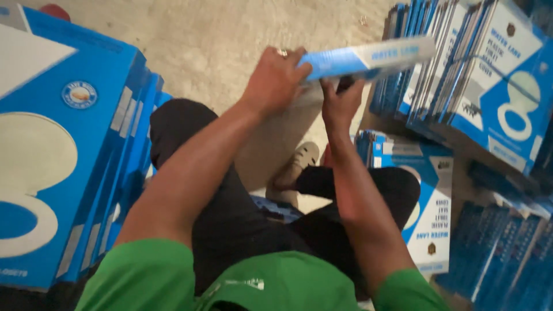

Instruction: The person sits on the floor and repeatedly folds and seals blue cardboard boxes labeled Water Lane using a handheld tape dispenser. The person picks up each box, folds the flaps, applies tape, and places the sealed box into a stack.

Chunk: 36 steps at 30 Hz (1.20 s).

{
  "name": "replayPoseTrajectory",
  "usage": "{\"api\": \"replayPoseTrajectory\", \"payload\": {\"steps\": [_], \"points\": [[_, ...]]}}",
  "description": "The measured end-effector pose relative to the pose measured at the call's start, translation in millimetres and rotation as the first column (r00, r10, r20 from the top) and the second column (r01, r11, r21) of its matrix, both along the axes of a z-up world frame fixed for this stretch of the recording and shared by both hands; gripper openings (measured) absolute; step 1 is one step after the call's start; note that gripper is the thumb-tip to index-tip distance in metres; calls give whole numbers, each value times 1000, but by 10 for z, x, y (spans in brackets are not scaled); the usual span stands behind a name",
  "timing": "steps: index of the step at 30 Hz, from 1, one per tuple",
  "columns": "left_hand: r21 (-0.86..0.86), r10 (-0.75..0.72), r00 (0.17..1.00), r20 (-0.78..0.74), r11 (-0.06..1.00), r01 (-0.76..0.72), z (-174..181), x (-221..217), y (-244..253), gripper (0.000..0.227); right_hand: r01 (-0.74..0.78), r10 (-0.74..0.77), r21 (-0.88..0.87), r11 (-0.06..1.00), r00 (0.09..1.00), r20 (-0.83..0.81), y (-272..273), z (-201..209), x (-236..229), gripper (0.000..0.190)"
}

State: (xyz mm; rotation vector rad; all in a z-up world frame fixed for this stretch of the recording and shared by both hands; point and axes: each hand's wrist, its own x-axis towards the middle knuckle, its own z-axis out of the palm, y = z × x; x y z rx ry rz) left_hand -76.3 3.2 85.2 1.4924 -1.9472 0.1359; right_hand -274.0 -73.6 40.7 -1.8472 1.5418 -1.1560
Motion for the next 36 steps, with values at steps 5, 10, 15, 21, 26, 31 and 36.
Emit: {"api": "replayPoseTrajectory", "payload": {"steps": [5,10,15,21,26,31,36], "points": [[-54,24,1000,18,998,-23,-3,27,-63,40,-41,20,-230,972,995,-94,-107,126,8,82],[-30,33,999,15,999,-33,-8,1,-67,40,-153,-79,-501,852,908,-412,-194,358,-168,114],[-7,25,999,28,1000,-25,7,9,-44,38,-373,102,-324,870,777,-621,-356,434,-224,115],[-32,28,999,38,999,-27,23,-16,-16,40,-433,159,-356,828,790,-592,-367,460,-279,103],[1,-6,1000,24,1000,6,62,-40,6,40,-468,126,-340,816,718,-685,-254,535,-286,99],[-25,6,1000,10,1000,-6,19,-59,53,39,-524,246,-232,820,687,-684,-254,622,-325,108],[-54,33,999,43,998,-30,50,-79,26,39,-445,320,-139,885,797,-513,-325,775,-268,74]]}}
